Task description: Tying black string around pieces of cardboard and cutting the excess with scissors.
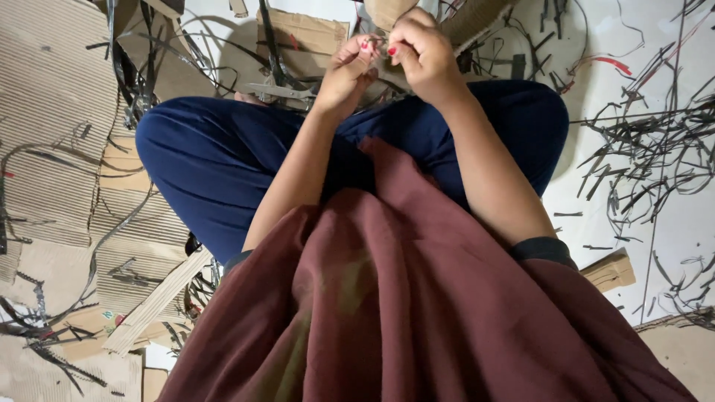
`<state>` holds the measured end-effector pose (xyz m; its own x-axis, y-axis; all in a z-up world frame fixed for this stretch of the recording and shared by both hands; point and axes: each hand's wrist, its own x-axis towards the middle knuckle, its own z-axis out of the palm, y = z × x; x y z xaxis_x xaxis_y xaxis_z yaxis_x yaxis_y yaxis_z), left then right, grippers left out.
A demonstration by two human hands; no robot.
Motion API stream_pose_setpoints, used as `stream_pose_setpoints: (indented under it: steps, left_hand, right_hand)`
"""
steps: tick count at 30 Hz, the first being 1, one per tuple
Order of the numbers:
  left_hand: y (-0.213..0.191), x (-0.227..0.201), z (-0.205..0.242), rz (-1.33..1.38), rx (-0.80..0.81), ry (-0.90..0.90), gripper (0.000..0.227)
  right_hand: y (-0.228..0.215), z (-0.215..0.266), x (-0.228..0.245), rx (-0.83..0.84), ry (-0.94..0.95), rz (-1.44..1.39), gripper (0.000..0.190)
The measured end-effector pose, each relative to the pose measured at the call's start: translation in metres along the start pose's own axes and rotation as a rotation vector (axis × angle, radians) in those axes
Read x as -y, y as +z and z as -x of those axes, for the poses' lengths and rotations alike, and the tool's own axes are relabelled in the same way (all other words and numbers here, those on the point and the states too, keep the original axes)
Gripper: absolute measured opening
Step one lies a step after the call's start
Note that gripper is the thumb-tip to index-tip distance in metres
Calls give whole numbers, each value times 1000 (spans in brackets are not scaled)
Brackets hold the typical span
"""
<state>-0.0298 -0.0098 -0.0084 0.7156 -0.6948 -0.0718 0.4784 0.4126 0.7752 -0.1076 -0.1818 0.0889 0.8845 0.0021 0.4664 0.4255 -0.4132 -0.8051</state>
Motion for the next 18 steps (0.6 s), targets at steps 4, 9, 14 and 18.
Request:
stream_pose_setpoints:
  steps: [4, 9, 14, 18]
  left_hand:
    - [-6, 16, -5, 158, -34, -1, 24]
    - [-5, 17, -7, 263, -3, -6, 27]
    - [-13, 28, -12, 309, -1, -21, 27]
    - [-26, 43, -17, 308, 16, 18, 21]
  right_hand:
    - [-2, -3, 6, 14, -22, -34, 9]
    - [-3, -3, 11, 51, 19, -143, 12]
    - [1, -1, 6, 63, 40, -114, 12]
    - [-2, -5, 27, 92, -201, 330, 11]
